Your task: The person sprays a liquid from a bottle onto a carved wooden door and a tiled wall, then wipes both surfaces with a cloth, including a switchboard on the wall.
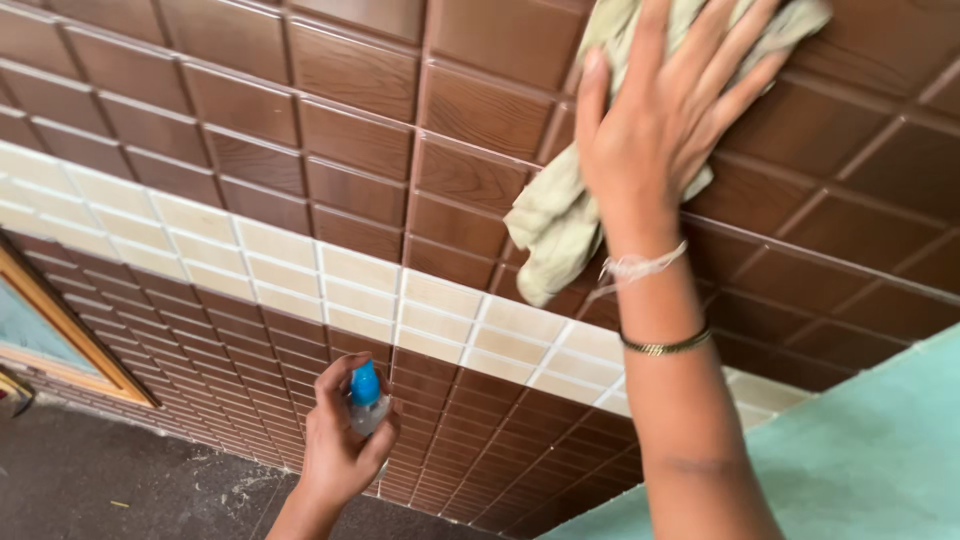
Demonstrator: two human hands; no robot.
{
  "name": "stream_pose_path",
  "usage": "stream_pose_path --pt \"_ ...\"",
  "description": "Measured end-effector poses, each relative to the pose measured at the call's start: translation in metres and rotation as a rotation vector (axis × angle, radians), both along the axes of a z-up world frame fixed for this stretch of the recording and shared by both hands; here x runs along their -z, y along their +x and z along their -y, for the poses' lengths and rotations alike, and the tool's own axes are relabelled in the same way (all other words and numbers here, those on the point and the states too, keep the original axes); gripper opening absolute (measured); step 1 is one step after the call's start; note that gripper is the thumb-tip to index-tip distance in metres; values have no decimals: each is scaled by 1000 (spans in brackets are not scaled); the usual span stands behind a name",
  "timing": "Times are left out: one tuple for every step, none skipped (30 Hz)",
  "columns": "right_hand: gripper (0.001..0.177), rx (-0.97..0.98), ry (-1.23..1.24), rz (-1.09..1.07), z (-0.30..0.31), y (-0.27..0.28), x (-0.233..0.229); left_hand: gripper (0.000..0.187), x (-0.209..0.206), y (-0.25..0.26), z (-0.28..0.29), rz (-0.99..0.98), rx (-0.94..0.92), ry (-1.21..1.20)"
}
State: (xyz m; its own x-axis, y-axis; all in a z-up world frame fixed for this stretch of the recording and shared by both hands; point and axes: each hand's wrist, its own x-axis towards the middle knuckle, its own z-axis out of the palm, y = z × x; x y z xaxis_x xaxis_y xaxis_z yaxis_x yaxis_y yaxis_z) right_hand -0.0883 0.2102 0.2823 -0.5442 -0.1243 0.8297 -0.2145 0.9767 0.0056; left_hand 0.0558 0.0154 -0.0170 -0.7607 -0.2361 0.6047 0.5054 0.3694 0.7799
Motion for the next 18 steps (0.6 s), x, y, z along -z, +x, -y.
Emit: stream_pose_path --pt "66 -35 47 -78 4 -5 13 69 -1 -1 0 -4 -13 7" --pt "65 -56 122 -52 11 -14 31 68 -4 -2 0 61 -37 -1" --pt "64 -77 196 -26 20 -23 54 68 -7 -3 1 126 -61 -8" --pt "63 -100 318 -100 28 -28 82 68 -11 -5 2 125 -74 -4" --pt "61 -123 438 -174 34 -32 111 69 -17 -8 4 130 -75 -17" --pt "58 -116 512 -214 37 -34 138 70 -21 -9 5 136 -79 -24" --pt "56 -110 586 -255 39 -34 166 70 -25 -10 5 136 -95 -15" --pt "55 -142 643 -241 40 -34 192 70 -29 -11 7 79 -73 -34" --pt "54 -174 700 -227 40 -33 217 70 -33 -10 9 21 -52 -54" --pt "51 -284 730 -134 37 -27 242 70 -35 -8 12 24 -61 -54" --pt "48 -394 759 -41 33 -23 261 70 -36 -6 16 38 -38 -43" --pt "48 -398 757 -41 27 -22 274 70 -37 -4 21 52 -11 -34" --pt "48 -408 823 60 21 -21 282 70 -36 -1 29 54 -15 -36" --pt "53 -410 886 160 17 -23 283 72 -35 2 37 101 -35 -45" --pt "53 -409 883 158 15 -27 277 73 -33 4 46 147 -55 -54" --pt "73 -303 884 177 12 -31 265 73 -32 6 56 144 -53 -60" --pt "95 -195 883 195 10 -31 252 72 -30 8 67 102 -71 -60" --pt "71 6 900 -152 0 -27 233 71 -29 8 77 57 -92 -57"
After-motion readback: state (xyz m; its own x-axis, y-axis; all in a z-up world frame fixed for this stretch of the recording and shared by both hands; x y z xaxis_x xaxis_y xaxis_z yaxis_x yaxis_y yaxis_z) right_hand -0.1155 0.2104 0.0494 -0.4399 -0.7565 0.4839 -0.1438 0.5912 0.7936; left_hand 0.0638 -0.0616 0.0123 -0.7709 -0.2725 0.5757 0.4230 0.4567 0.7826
